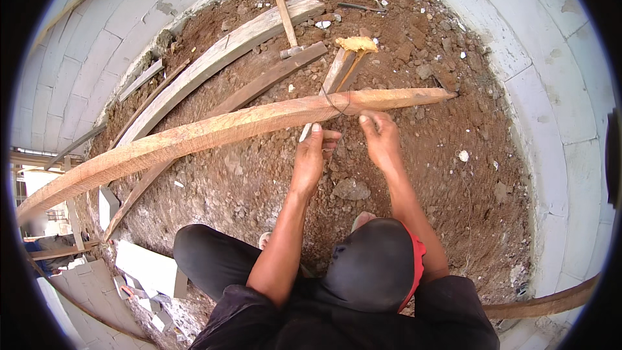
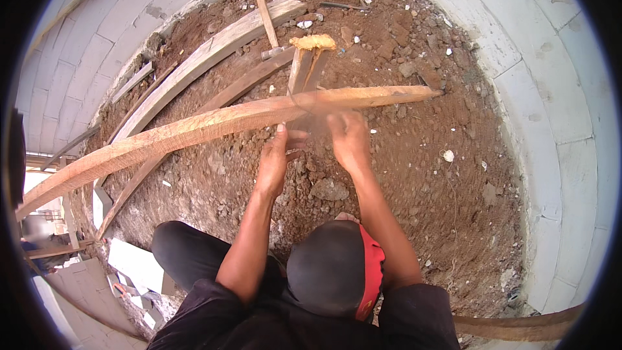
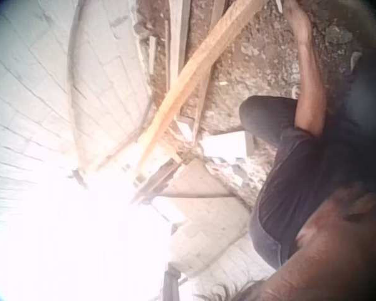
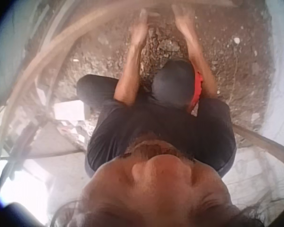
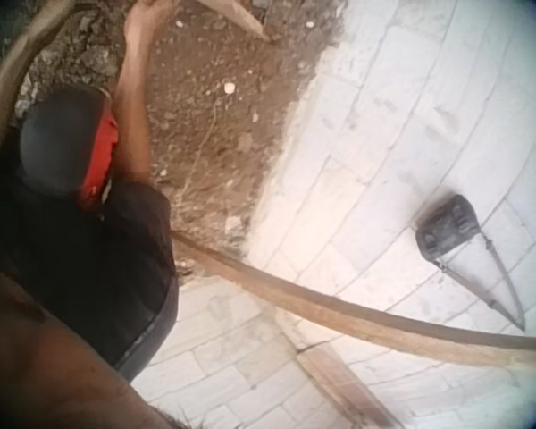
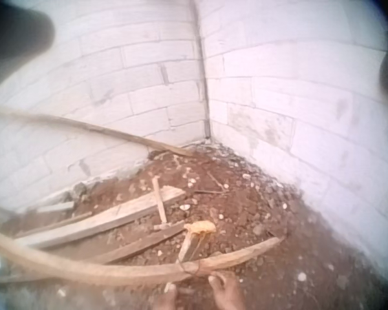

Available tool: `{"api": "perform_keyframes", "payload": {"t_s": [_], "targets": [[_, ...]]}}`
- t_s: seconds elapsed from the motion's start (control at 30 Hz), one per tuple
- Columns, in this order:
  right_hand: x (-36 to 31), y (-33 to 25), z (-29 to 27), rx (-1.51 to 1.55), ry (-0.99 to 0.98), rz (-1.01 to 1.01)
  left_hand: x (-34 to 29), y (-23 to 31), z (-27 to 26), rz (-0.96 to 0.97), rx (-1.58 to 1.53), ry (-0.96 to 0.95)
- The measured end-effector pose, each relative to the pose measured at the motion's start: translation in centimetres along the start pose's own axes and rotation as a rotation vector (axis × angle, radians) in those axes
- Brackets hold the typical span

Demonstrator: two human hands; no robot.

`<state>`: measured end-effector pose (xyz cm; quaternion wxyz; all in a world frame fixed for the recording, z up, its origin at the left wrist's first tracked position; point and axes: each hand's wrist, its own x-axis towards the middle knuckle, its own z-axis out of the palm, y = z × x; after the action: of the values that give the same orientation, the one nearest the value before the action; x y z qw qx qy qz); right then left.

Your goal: The person wraps wire around a wooden beam, hammers the beam into place, and then uses pliers to twist and tighten the wire around the beam before standing up and moving through the construction site.

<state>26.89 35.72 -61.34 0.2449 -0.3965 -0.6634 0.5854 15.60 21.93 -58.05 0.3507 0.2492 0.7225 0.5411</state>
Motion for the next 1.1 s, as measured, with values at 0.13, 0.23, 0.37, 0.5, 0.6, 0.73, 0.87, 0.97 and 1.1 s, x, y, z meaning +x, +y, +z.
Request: {"api": "perform_keyframes", "payload": {"t_s": [0.13,0.23,0.37,0.5,0.6,0.73,0.87,0.97,1.1], "targets": [[-2.5,-5.0,0.7,0.162,-0.075,0.223,1.2,-3.5,0.7,-0.065,-0.203,0.032],[-3.4,-4.5,3.4,0.419,-0.242,0.229,1.8,-3.9,2.0,-0.168,-0.591,-0.05],[-3.6,-5.8,2.6,0.751,-0.296,0.386,1.7,-4.0,0.8,-0.134,-0.764,-0.027],[-1.1,-3.6,0.3,0.239,-0.291,0.166,1.1,-1.2,-0.1,-0.23,-0.705,0.001],[0.2,-0.6,1.1,-0.242,-0.079,-0.229,0.8,0.0,-0.1,-0.249,-0.772,-0.026],[-2.9,-1.6,6.7,0.128,-0.083,-0.059,0.5,0.8,1.8,-0.113,-0.498,0.16],[0.7,0.3,5.0,0.061,-0.339,-0.095,1.2,2.5,3.1,0.216,0.33,0.174],[1.3,1.6,2.6,0.021,-0.328,-0.038,1.1,4.4,2.0,0.129,0.272,-0.069],[1.3,1.5,1.1,0.327,-0.067,-0.025,2.8,0.2,-2.4,0.008,0.259,-0.211]]}}
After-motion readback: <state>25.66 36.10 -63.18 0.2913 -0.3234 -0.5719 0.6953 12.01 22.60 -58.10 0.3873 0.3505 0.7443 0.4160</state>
